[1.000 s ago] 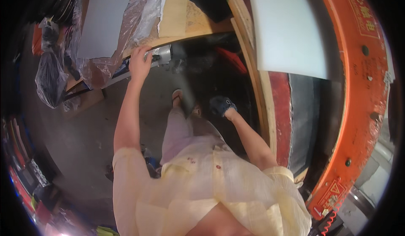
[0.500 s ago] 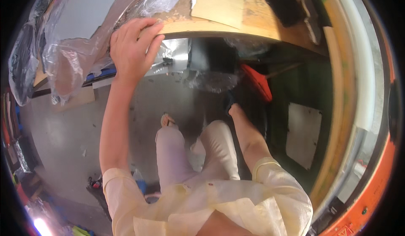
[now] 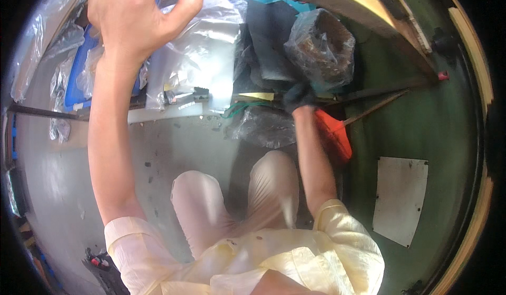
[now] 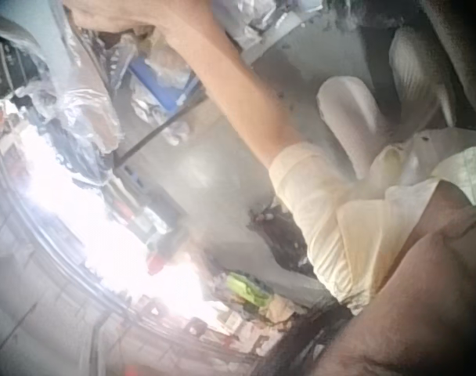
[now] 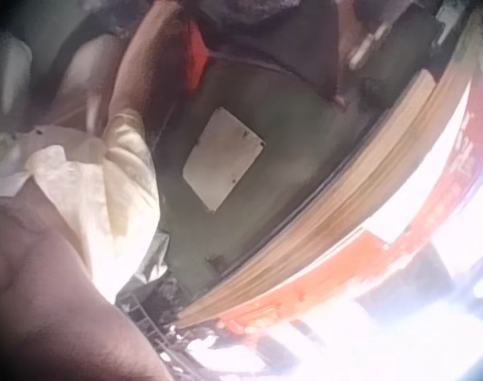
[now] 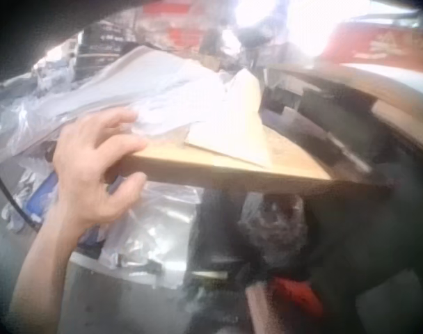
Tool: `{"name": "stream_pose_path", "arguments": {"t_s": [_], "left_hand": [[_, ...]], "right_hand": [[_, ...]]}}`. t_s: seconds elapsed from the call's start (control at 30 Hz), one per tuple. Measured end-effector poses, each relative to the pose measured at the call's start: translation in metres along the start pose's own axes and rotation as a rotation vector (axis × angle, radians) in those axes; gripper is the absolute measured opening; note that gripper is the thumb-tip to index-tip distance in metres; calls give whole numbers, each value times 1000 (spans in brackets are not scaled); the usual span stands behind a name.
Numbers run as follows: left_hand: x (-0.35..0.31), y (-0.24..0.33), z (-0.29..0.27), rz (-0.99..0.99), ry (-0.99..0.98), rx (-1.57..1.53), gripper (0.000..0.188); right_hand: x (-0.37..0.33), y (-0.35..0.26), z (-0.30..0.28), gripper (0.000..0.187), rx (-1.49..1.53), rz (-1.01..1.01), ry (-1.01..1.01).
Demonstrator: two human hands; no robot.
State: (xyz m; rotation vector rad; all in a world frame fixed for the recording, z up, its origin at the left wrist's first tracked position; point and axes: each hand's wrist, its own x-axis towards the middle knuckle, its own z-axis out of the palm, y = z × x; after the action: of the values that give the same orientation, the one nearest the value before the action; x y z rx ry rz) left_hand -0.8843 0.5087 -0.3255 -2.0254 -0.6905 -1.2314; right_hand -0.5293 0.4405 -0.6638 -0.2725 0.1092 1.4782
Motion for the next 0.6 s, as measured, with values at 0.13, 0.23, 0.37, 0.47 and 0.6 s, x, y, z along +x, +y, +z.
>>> {"name": "stream_pose_path", "arguments": {"t_s": [0.13,0.23,0.37,0.47,0.6], "left_hand": [[2,-2,-6,18,-21,64,33],[-1,-2,-6,14,-15,82,33],[-4,-4,-3,50,30,62,33],[-5,-8,-2,45,64,0,35],[-14,-5,-3,53,293,-495,33]], "right_hand": [[23,-112,91,34,-85,-25,-375],[24,-190,85,39,-238,-192,-321],[-1,-220,-3,45,-334,-65,-771],[-38,-197,-37,41,-302,-278,-235],[-91,-118,-34,37,-433,-330,113]]}}
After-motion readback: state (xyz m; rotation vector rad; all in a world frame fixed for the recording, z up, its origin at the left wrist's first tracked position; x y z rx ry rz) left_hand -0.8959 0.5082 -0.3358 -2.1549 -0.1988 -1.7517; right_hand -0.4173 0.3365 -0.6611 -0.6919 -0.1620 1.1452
